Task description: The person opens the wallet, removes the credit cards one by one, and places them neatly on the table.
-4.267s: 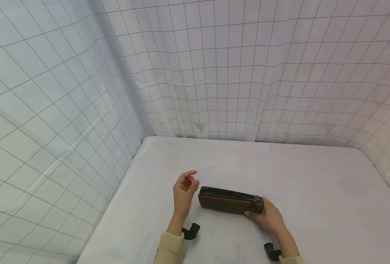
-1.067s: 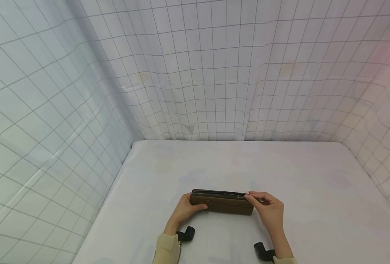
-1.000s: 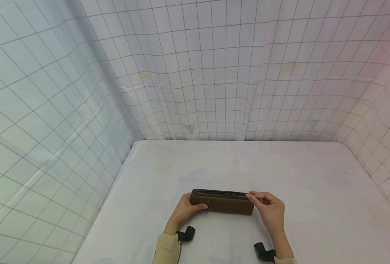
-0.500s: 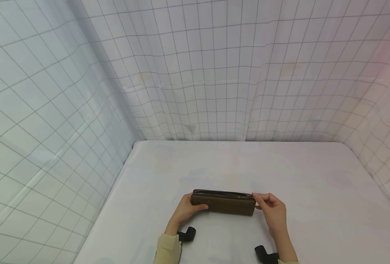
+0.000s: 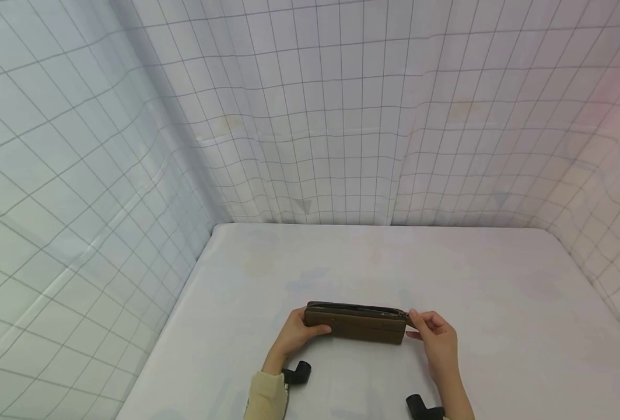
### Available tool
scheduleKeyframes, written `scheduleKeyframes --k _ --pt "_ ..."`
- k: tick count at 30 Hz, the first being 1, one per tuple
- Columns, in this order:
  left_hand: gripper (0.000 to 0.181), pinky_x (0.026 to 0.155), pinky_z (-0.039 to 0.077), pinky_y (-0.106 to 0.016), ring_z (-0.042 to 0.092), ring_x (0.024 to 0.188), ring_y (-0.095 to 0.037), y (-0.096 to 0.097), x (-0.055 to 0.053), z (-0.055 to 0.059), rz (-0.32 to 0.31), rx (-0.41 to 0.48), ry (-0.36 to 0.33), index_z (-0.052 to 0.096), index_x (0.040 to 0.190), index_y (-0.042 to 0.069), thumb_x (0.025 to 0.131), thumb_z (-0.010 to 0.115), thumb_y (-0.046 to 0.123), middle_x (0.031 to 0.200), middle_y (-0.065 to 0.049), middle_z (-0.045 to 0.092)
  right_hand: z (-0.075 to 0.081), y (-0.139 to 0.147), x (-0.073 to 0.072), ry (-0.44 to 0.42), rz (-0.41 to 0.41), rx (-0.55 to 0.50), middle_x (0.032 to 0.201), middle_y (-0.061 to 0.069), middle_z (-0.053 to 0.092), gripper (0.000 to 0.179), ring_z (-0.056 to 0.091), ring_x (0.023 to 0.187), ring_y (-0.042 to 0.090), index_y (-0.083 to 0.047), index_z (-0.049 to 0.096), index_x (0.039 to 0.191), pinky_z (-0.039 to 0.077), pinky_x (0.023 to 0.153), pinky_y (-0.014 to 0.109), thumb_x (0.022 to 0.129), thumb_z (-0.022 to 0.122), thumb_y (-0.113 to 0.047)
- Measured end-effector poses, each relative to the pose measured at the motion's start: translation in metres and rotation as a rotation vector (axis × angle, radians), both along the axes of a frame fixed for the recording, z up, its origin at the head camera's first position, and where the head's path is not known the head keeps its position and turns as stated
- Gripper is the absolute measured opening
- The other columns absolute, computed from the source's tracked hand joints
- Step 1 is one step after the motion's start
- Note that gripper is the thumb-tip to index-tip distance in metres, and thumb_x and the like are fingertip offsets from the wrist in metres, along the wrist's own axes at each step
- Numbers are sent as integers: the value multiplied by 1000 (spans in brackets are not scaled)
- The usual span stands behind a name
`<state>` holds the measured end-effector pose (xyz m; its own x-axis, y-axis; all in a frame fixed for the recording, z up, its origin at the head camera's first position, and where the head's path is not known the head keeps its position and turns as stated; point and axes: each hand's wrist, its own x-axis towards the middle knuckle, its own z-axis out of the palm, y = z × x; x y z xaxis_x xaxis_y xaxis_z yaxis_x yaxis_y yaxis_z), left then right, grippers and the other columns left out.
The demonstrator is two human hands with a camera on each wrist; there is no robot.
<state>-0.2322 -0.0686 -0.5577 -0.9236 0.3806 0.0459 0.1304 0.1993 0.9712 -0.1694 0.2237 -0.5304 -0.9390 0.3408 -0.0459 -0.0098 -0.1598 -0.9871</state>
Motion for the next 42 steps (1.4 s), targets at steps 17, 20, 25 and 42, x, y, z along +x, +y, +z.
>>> scheduleKeyframes --k 17,20,25,42 --pt "36 74 49 -26 61 79 -9 -3 1 -4 7 -29 7 67 104 17 73 78 31 94 2 69 -22 7 4 -41 11 19 72 -4 71 17 69 65 13 -7 65 80 54 57 28 88 65 -22" --pt "36 74 49 -25 61 80 -9 -4 1 -3 12 -36 1 67 104 18 73 78 32 95 3 69 -24 8 6 -101 45 47 72 -5 71 20 69 65 13 -8 66 81 54 57 28 87 65 -27" --pt "36 75 49 -26 62 81 -10 -3 1 -3 -3 -13 4 67 105 16 74 78 31 95 1 69 -22 14 6 -209 102 184 74 -9 70 31 68 66 12 -7 67 84 54 58 28 86 64 -38" --pt "34 74 48 -26 61 79 -8 -1 7 14 -12 9 3 67 106 14 75 78 22 94 0 69 -17 22 7 -411 182 427 75 1 66 61 64 62 13 0 66 97 52 54 26 79 63 -58"
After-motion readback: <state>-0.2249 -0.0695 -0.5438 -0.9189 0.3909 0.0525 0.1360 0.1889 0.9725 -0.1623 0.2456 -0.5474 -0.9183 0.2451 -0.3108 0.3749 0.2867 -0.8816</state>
